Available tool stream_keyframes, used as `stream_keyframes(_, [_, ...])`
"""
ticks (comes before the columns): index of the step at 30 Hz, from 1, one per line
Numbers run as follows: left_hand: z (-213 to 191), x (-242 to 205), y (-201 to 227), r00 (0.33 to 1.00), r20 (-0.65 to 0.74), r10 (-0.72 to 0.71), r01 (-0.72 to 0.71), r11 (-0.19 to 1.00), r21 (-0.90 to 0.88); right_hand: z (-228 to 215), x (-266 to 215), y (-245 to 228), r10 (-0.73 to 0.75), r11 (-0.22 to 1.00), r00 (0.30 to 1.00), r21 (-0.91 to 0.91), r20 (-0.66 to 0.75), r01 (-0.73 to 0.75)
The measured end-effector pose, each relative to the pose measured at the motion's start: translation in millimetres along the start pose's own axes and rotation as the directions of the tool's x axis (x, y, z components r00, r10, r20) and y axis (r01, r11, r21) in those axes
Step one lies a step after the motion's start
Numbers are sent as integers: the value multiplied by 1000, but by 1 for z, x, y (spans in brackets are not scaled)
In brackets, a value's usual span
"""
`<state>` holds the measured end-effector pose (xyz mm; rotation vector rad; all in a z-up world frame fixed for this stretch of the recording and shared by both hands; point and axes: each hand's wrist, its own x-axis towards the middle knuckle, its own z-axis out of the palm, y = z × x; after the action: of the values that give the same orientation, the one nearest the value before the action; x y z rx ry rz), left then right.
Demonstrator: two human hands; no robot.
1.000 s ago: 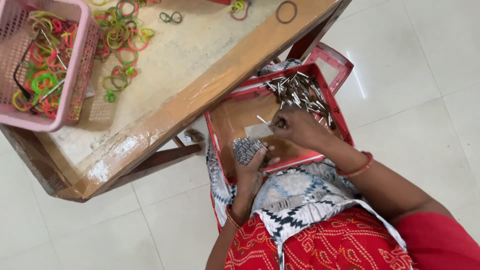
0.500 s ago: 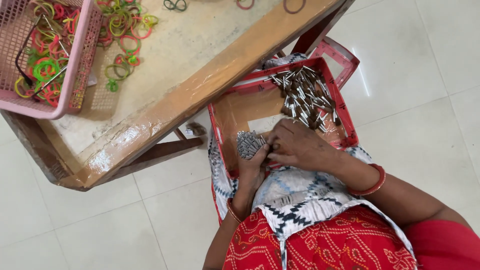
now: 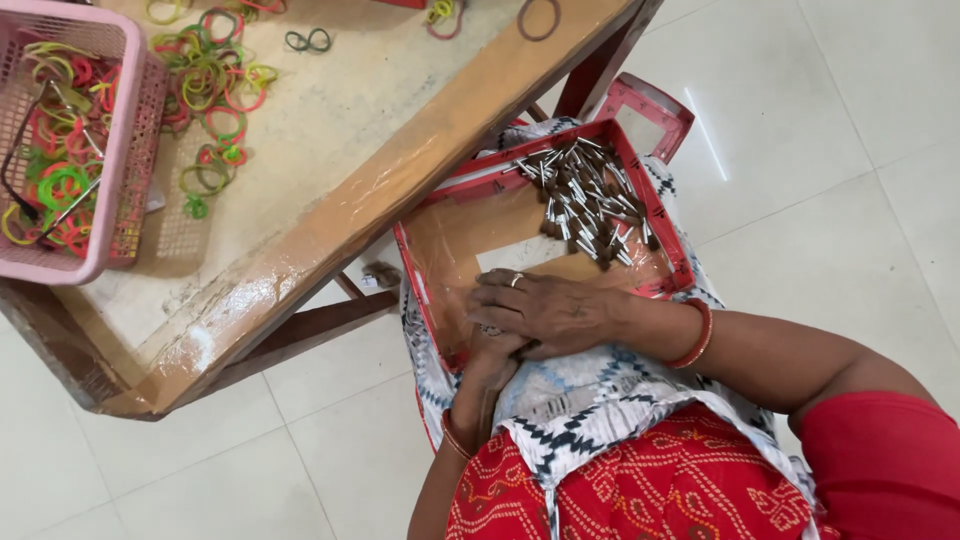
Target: Sorting and grouping small metal hair clips at a workshop table.
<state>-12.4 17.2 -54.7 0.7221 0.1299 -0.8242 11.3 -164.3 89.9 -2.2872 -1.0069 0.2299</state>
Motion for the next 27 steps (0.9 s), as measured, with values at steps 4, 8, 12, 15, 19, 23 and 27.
stream_keyframes(4, [-23,1,-18,998,55,-27,26,1000,12,13,-9,8,1,1000,1000,-19,10,-1])
stream_keyframes(8, [-23,1,-15,991,-7,-133,133,989,-58,7,-5,6,-85,996,995,-1,-59,85])
stream_keyframes(12, [-58,5,-42,978,28,-207,209,972,-112,22,-11,18,-123,992,992,32,-40,124])
stream_keyframes(15, [-27,2,-21,999,40,0,0,1000,-13,-12,5,-4,-95,995,989,-35,-111,92])
stream_keyframes(19, [-29,-1,-18,994,16,-111,112,993,-49,27,-11,16,-34,999,999,20,-2,34])
stream_keyframes(23, [8,-2,9,997,57,-58,59,998,-25,-16,-1,2,-84,994,996,60,-34,86])
stream_keyframes(27, [25,-2,16,994,3,-111,111,992,-66,-37,-19,47,159,987,965,66,-210,-148])
